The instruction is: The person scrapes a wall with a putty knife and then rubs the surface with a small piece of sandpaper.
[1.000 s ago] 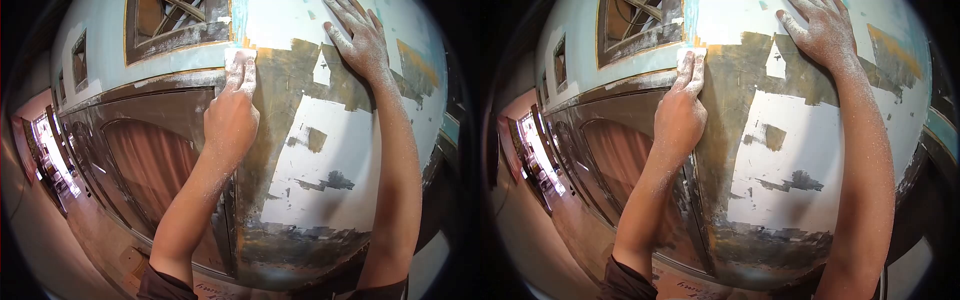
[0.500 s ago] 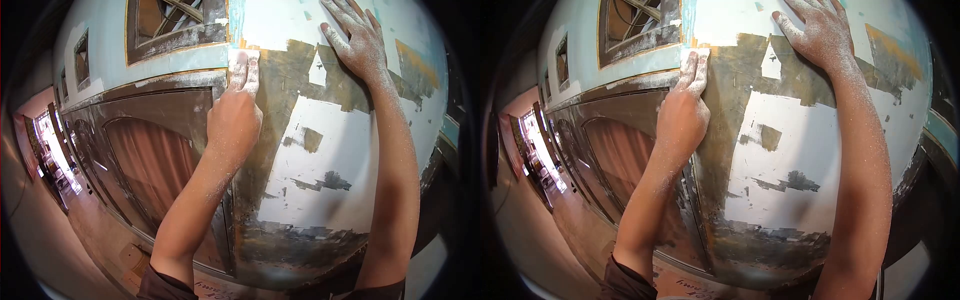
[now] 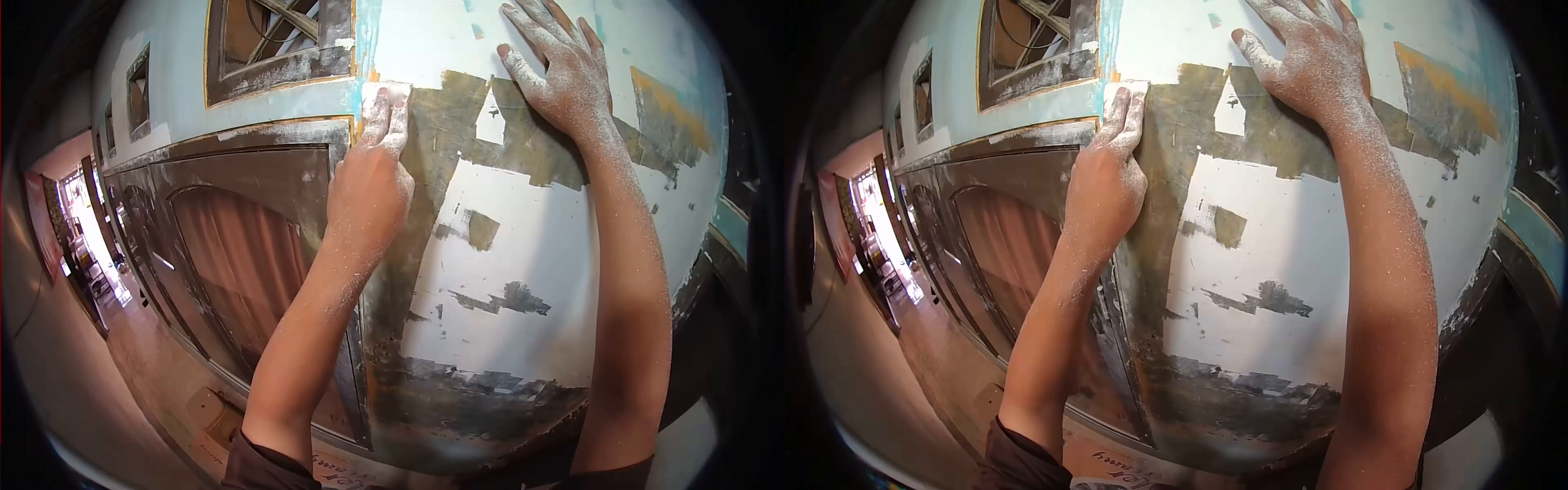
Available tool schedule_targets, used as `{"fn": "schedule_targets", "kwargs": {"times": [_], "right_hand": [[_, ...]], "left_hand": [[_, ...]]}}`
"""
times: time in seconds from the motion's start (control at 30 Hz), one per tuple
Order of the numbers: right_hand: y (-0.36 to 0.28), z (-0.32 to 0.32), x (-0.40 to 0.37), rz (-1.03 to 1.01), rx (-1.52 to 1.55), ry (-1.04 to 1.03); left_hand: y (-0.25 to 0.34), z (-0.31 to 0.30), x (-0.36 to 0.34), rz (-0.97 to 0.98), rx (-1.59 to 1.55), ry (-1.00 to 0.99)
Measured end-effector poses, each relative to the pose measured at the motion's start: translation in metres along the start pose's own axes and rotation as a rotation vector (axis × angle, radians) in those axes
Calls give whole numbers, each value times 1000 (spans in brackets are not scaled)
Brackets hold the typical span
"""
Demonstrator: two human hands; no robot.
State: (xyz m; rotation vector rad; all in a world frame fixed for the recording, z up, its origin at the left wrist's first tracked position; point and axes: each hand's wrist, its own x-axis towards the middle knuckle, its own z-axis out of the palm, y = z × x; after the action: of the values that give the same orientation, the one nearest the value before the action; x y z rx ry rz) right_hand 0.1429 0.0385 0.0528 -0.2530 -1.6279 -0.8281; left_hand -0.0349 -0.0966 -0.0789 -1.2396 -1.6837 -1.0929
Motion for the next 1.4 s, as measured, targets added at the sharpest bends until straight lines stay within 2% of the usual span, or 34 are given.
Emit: {"fn": "schedule_targets", "kwargs": {"times": [0.03,0.07,0.13,0.17,0.2,0.23,0.27,0.37,0.4,0.43,0.5,0.63,0.7,0.73,0.83,0.9,0.97,1.03,1.07,1.1,1.17,1.27,1.3,1.37,1.4], "right_hand": [[1,-1,1,7,21,-17],[-3,-3,-4,3,-10,0],[11,5,-1,-25,-17,1],[15,8,0,-54,-20,-3],[8,4,0,5,-27,-40],[7,2,1,-32,-25,-22],[3,-5,-1,3,2,-55],[-7,-15,-2,36,14,-88],[-7,-14,-2,37,-7,-89],[3,0,2,-20,-27,-6],[14,8,-3,-39,-18,-22],[9,4,-3,-4,17,-52],[6,1,-4,7,31,-44],[11,3,-2,-80,12,48],[10,2,-2,-88,38,72],[14,13,-4,-140,2,156],[19,18,-4,-192,-32,237],[10,-1,-1,-83,29,22],[13,7,-4,-45,16,-18],[13,10,-3,-21,-77,-30],[15,9,-5,-26,43,-8],[17,11,-6,-37,52,-5],[17,11,-5,-47,28,-4],[4,-11,-9,-14,58,-26],[4,-7,-8,-23,44,10]], "left_hand": [[1,1,-2,85,-23,70],[3,0,-2,84,-22,71],[7,-2,-1,-43,30,-45],[4,1,2,2,18,31],[4,1,3,10,24,39],[4,1,3,18,31,46],[0,5,3,203,4,219],[8,5,-3,177,-6,175],[10,2,-1,125,33,107],[9,2,4,-71,94,-38],[17,0,3,134,-33,152],[21,1,-4,103,19,68],[24,-1,4,-16,63,-22],[27,-3,3,-19,67,-24],[32,-4,-6,26,22,-22],[27,4,-1,197,16,169],[32,1,1,79,22,38],[33,4,-5,11,41,-11],[34,6,-7,-49,57,-51],[38,3,-7,38,47,4],[35,7,3,-75,83,-62],[39,7,0,-79,78,-35],[35,13,-4,149,10,174],[36,13,-9,151,23,195],[37,11,-6,94,59,134]]}}
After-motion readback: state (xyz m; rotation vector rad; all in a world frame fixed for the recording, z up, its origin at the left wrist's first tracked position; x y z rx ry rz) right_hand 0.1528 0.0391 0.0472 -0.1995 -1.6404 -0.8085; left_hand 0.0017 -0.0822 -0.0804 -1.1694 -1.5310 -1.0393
